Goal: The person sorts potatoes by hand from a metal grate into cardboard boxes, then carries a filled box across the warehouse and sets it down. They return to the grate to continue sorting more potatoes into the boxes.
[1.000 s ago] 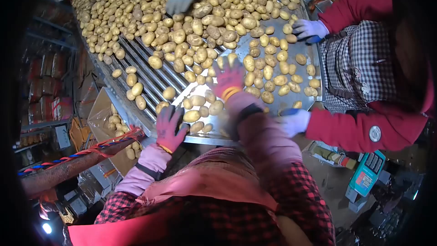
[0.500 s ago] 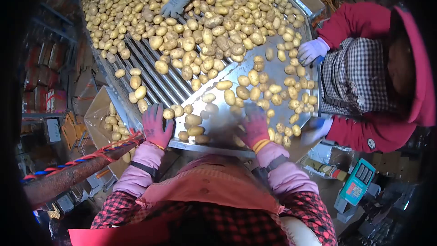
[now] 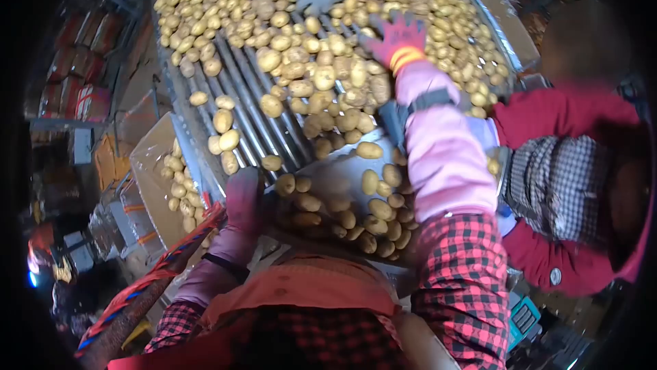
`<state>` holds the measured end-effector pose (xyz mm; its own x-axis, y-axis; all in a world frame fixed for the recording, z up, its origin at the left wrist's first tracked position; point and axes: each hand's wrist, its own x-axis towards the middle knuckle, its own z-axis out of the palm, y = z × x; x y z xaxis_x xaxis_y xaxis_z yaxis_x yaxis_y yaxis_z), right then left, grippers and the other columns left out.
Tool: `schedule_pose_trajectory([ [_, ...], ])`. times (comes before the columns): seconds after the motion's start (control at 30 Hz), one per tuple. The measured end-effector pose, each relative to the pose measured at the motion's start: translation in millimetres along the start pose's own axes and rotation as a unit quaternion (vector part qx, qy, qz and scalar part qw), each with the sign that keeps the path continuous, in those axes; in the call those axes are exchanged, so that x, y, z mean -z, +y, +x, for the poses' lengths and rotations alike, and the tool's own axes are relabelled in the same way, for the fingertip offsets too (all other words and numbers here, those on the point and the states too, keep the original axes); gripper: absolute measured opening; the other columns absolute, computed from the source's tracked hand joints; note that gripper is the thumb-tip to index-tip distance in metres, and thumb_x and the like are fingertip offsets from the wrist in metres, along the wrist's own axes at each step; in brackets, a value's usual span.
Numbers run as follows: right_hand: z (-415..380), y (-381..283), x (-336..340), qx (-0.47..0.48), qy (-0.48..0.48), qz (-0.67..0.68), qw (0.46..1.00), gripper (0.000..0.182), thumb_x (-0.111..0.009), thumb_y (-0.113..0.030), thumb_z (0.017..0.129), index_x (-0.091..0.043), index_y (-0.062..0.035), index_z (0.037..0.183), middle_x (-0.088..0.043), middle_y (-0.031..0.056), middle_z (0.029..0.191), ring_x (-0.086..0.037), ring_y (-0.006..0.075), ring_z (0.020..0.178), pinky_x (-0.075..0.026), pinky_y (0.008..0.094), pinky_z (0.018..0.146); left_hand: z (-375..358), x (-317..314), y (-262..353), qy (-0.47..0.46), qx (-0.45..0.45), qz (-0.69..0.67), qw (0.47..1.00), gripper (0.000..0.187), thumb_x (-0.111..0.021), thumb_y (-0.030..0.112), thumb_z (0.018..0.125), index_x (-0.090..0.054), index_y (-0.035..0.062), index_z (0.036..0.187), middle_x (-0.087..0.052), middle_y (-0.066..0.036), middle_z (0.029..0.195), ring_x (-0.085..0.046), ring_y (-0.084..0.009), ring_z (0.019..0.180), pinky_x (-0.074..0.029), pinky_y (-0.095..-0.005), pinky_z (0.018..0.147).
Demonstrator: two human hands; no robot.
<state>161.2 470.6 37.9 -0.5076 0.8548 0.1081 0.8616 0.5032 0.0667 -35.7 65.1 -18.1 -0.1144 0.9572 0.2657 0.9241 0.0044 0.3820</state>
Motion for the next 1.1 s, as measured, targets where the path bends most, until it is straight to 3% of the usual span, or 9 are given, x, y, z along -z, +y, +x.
schedule_pose_trajectory([
  [0.1, 78.4, 14.5, -35.6, -0.006, -0.265, 0.040, 0.963, 0.079, -0.039, -0.076, 0.080, -0.043, -0.0281, 0.142, -0.032, 0.0077, 0.152, -0.026, 0.0363, 0.140, -0.016, 0.0542, 0.113, 2.7, -3.6, -1.8, -0.101, 0.078, 0.022, 0.992, 0.038, -0.066, 0.024, 0.076, -0.054, 0.0033, 0.106, -0.054, -0.017, 0.097, -0.053, -0.0384, 0.089, -0.042, -0.0466, 0.075],
  [0.13, 88.3, 7.9, -42.3, 0.032, -0.310, -0.070, 0.948, 0.085, -0.037, -0.080, 0.078, -0.041, -0.0245, 0.144, -0.032, 0.0076, 0.152, -0.027, 0.0314, 0.141, -0.020, 0.0529, 0.113, 6.5, 3.0, 4.4, 0.009, 0.042, -0.009, 0.999, 0.036, -0.066, 0.023, 0.077, -0.055, 0.0039, 0.106, -0.054, -0.018, 0.098, -0.053, -0.0382, 0.089, -0.042, -0.0463, 0.075],
  [0.23, 93.7, -5.6, -54.8, 0.062, -0.287, -0.133, 0.947, 0.081, -0.037, -0.078, 0.078, -0.046, -0.0263, 0.140, -0.040, 0.0122, 0.147, -0.038, 0.0316, 0.135, -0.023, 0.0498, 0.112, 4.9, 2.3, 1.4, -0.017, 0.052, -0.010, 0.998, 0.036, -0.065, 0.022, 0.078, -0.055, 0.0040, 0.108, -0.055, -0.018, 0.099, -0.053, -0.0388, 0.090, -0.042, -0.0475, 0.077],
  [0.3, 70.8, -6.4, -44.6, 0.027, -0.255, -0.013, 0.966, 0.070, -0.043, -0.071, 0.079, -0.055, -0.0252, 0.131, -0.045, 0.0142, 0.142, -0.049, 0.0347, 0.124, -0.036, 0.0471, 0.105, 5.0, 0.0, 2.8, -0.031, 0.045, -0.005, 0.998, 0.037, -0.065, 0.020, 0.079, -0.055, 0.0037, 0.110, -0.055, -0.019, 0.102, -0.053, -0.0398, 0.092, -0.042, -0.0488, 0.080],
  [0.4, 27.2, -0.6, -24.8, -0.006, -0.244, 0.000, 0.970, 0.066, -0.048, -0.069, 0.075, -0.056, -0.0338, 0.130, -0.046, 0.0083, 0.139, -0.046, 0.0300, 0.127, -0.037, 0.0511, 0.101, -0.3, 2.4, 5.3, 0.000, 0.018, 0.009, 1.000, 0.041, -0.064, 0.019, 0.077, -0.054, 0.0024, 0.113, -0.055, -0.021, 0.108, -0.053, -0.0413, 0.098, -0.042, -0.0506, 0.086],
  [0.57, -63.4, 15.0, -33.0, 0.033, -0.216, -0.017, 0.976, 0.052, -0.045, -0.061, 0.081, -0.066, -0.0298, 0.118, -0.054, 0.0141, 0.128, -0.056, 0.0327, 0.112, -0.043, 0.0426, 0.095, -11.5, -1.0, 6.7, -0.059, 0.049, -0.001, 0.997, 0.052, -0.062, 0.021, 0.079, -0.050, -0.0011, 0.124, -0.055, -0.023, 0.116, -0.051, -0.0420, 0.109, -0.036, -0.0523, 0.099],
  [0.7, -167.8, 0.0, -47.2, -0.120, -0.098, 0.173, 0.973, 0.047, -0.049, -0.058, 0.083, -0.065, -0.0290, 0.116, -0.054, 0.0168, 0.125, -0.059, 0.0332, 0.104, -0.046, 0.0441, 0.091, -15.9, 1.1, 7.3, -0.035, 0.013, 0.007, 0.999, 0.055, -0.060, 0.025, 0.080, -0.049, -0.0032, 0.126, -0.055, -0.023, 0.119, -0.049, -0.0395, 0.113, -0.033, -0.0510, 0.102],
  [0.93, -269.0, -144.8, -47.5, -0.084, 0.101, 0.169, 0.977, 0.073, -0.058, -0.056, 0.078, -0.042, -0.0204, 0.140, -0.041, 0.0145, 0.141, -0.031, 0.0376, 0.133, -0.017, 0.0570, 0.109, -26.5, -6.2, 4.8, -0.030, -0.022, 0.010, 0.999, 0.055, -0.059, 0.025, 0.083, -0.048, -0.0037, 0.129, -0.054, -0.024, 0.121, -0.049, -0.0405, 0.114, -0.031, -0.0521, 0.103],
  [1.1, -347.4, -180.2, -25.3, 0.124, -0.002, 0.261, 0.957, 0.069, -0.061, -0.047, 0.080, -0.042, -0.0192, 0.140, -0.035, 0.0135, 0.148, -0.025, 0.0346, 0.140, -0.018, 0.0541, 0.113, -25.2, -5.8, 6.6, -0.027, -0.064, 0.018, 0.997, 0.052, -0.058, 0.024, 0.083, -0.049, -0.0024, 0.127, -0.054, -0.024, 0.118, -0.049, -0.0404, 0.113, -0.033, -0.0512, 0.100],
])
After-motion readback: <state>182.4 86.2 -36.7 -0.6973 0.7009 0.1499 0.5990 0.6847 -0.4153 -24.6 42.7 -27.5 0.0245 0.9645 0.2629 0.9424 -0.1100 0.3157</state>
